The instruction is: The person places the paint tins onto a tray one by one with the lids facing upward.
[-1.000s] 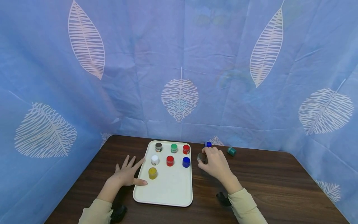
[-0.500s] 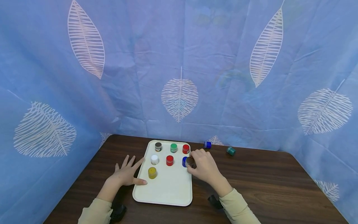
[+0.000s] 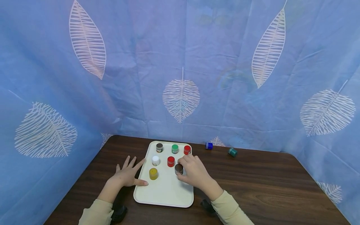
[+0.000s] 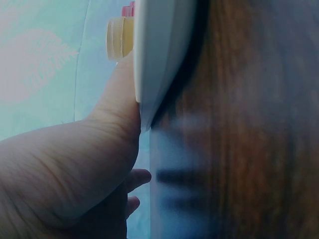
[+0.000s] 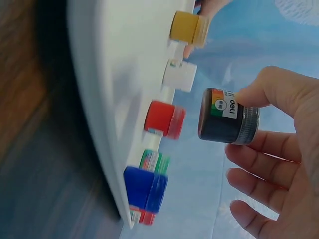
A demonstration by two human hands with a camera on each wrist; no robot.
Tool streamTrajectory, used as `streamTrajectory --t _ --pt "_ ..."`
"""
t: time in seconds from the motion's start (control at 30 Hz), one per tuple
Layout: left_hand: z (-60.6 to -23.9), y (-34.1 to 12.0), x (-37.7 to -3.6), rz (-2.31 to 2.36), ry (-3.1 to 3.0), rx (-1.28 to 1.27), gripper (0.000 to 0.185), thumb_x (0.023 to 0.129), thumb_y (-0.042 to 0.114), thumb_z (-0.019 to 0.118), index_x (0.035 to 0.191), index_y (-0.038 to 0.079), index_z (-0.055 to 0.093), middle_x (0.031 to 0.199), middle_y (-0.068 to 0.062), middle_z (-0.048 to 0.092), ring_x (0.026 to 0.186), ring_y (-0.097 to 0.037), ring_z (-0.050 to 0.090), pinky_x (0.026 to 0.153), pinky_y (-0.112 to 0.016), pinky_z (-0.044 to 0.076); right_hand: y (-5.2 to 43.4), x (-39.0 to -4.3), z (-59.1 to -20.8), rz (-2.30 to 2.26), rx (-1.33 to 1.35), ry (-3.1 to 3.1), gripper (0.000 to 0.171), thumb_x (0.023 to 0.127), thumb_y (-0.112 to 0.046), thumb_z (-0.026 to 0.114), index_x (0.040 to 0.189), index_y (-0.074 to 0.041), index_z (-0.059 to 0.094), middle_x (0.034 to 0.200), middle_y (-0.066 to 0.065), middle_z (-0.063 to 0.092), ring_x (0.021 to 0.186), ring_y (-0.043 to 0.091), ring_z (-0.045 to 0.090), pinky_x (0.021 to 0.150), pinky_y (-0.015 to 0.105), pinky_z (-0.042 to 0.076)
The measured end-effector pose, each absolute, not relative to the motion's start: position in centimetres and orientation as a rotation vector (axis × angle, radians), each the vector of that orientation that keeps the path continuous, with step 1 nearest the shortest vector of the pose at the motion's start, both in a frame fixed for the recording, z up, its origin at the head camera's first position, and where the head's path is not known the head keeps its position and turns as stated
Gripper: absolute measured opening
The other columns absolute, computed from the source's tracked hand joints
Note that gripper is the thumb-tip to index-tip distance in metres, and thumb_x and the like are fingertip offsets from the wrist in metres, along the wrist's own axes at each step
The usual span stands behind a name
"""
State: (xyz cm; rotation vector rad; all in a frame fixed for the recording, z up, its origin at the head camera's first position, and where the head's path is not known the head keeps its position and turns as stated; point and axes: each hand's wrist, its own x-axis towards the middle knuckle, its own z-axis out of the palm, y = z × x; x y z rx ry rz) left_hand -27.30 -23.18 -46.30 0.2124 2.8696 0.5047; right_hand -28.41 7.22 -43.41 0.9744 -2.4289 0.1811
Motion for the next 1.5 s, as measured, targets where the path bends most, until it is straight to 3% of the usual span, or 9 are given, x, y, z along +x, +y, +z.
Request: streamTrajectory --t 0.57,0.9,1.5 --pt "-45.7 -23.0 -26.8 0.505 2.874 0.22 0.11 0.07 0.067 0.073 0.156 0.02 0.023 0.16 -0.028 0.015 0.147 -0.053 0.001 0.103 -0.081 0.007 4.5 -28.6 -43.2 0.069 1.123 -2.613 0.028 0.08 -0.037 0.077 0.098 -0.017 0.068 0.092 -0.005 0.067 0.084 0.013 0.055 0.069 0.026 0.042" --pt "-45.9 -23.0 -26.9 0.509 2.88 0.218 0.11 0.07 0.068 0.073 0.156 0.021 0.023 0.16 -0.028 0.016 0.147 -0.053 0.001 0.104 -0.081 0.006 3.6 -29.2 -43.6 0.043 1.16 -2.679 0.025 0.079 -0.034 0.078 0.094 -0.019 0.066 0.084 -0.008 0.063 0.077 0.009 0.049 0.062 0.022 0.034" --pt "-46.0 -23.0 -27.2 0.494 2.88 0.209 0.111 0.069 0.069 0.073 0.156 0.021 0.023 0.159 -0.028 0.016 0.147 -0.053 0.002 0.103 -0.082 0.007 3.2 -29.8 -43.8 0.143 1.1 -2.812 0.023 0.078 -0.032 0.079 0.091 -0.018 0.066 0.081 -0.008 0.063 0.074 0.008 0.048 0.061 0.021 0.034"
